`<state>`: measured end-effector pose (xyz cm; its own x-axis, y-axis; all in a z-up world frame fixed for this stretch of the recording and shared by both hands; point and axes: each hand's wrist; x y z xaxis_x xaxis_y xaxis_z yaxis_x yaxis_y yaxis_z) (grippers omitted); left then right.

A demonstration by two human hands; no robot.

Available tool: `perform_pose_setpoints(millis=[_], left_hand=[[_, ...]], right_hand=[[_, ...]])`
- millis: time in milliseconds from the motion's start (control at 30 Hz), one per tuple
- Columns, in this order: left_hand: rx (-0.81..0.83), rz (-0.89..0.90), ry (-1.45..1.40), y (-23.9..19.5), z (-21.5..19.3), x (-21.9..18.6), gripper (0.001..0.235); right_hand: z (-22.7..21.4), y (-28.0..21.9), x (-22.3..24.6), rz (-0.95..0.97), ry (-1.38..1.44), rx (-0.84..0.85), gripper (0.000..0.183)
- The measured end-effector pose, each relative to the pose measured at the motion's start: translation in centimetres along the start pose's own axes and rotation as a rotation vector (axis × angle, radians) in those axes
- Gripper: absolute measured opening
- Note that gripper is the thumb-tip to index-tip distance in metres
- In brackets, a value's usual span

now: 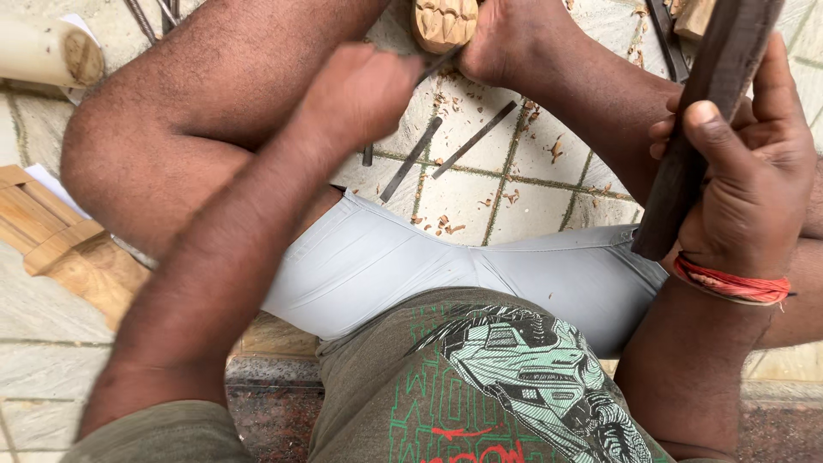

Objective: The person carves a small wooden piece shaped like a hand using a chisel and mallet. They repeatedly strike the chisel to remove wood shavings and refine the shape of the fingers and palm.

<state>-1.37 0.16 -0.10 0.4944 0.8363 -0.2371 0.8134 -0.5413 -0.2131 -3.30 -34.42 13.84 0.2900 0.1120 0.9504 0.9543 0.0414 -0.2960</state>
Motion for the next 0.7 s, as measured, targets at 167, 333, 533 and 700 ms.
perform_pose_setpoints(millis=[167, 333, 533, 700], left_hand=[[0.270, -0.391, -0.064, -1.5, 2.6, -2.0, 0.014], [0.324, -0.549, 0.053, -0.9, 4.2, -2.2, 0.012], [0.358, -0.657, 0.099, -0.6, 5.5, -2.4, 0.009], [0.151, -0.529, -0.159, -0.8, 5.8, -2.3, 0.016]], right_hand=[[-0.5, -0.1, -0.5, 0.037, 0.164, 0.008, 0.067], [-0.6, -0.2, -0.6, 0.029, 0.176, 0.035, 0.067], [-1.1, -1.3, -1.2, -0.027, 0.111, 0.041, 0.062], [-0.9, -1.3, -0.9, -0.026, 0.060, 0.016, 0.060]])
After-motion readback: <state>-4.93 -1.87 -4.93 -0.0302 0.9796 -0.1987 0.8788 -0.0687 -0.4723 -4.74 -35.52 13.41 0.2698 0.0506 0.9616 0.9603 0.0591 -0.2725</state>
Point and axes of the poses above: each hand's wrist, its own y-axis towards the middle knuckle, its own z-axis out of the palm, x = y × z, and after that the axes turned 5 degrees about z, right-handed
